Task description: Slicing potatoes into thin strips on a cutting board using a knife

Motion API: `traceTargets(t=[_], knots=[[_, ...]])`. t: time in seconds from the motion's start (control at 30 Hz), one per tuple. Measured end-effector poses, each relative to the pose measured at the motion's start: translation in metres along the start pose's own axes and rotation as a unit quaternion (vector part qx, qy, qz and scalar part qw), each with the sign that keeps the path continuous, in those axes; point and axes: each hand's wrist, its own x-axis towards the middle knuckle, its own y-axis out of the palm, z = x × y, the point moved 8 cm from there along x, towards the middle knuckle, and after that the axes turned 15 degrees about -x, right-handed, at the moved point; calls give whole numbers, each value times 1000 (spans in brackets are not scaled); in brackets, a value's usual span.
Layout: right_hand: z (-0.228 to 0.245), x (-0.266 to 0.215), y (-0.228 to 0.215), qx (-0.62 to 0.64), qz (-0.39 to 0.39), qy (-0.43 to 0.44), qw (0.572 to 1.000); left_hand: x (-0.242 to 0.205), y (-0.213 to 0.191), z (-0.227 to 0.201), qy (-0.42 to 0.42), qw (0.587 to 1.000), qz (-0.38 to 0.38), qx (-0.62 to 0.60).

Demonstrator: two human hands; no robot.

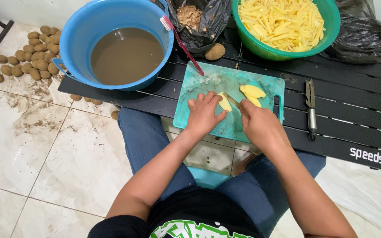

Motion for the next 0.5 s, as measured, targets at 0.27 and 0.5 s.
traceTargets(t=[0.27, 0.5], knots=[[-18, -58, -14, -16, 53, 38, 998, 0, 0, 0, -10, 1000, 7, -10], [-36, -41, -15, 41, 27, 35, 998, -2, -2, 8, -12, 1000, 2, -23]])
